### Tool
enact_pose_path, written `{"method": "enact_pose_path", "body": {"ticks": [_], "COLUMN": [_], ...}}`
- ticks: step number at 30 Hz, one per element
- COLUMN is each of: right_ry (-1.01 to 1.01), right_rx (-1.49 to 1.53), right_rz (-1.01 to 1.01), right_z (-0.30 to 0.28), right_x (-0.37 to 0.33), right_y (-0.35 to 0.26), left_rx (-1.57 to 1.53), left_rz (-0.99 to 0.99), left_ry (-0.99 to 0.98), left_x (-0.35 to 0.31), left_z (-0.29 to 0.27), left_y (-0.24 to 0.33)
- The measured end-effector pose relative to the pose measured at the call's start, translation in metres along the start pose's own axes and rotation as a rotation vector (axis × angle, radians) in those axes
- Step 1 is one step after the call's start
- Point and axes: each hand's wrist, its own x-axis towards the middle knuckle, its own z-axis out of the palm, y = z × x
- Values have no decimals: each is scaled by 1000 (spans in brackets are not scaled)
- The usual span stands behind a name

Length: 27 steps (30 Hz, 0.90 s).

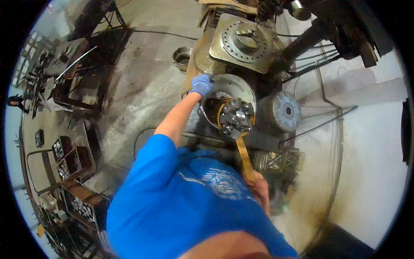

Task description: The person picks up small metal pieces from a cluttered workbench using gloved hands and places them into a long-handled strainer. They then carry the strainer to a metal bucket and dump the contents inside, repeating this process multiple times.

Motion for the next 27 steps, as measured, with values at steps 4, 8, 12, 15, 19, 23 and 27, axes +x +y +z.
{"method": "enact_pose_path", "body": {"ticks": [4, 8, 12, 15, 19, 23, 27], "right_ry": [-9, -61, -74, -153, -231, -240, -324], "right_rx": [212, 323, 372, 344, 517, 535, 606], "right_rz": [36, 74, 100, 89, 205, 227, 217], "right_z": [7, 9, 15, 15, 30, 33, 42], "right_x": [-4, -4, -4, -3, -1, 3, 5], "right_y": [-2, -6, -10, -15, -40, -48, -58], "left_rx": [6, 11, 7, 20, -65, -225, -286], "left_rz": [-4, -16, -30, -15, 10, 71, 117], "left_ry": [12, -20, -35, -23, -35, -16, -63], "left_x": [5, 6, 4, 6, 5, 9, -30], "left_z": [6, 6, 0, 6, 7, 19, -55], "left_y": [0, -4, 0, -6, -8, -39, -35]}}
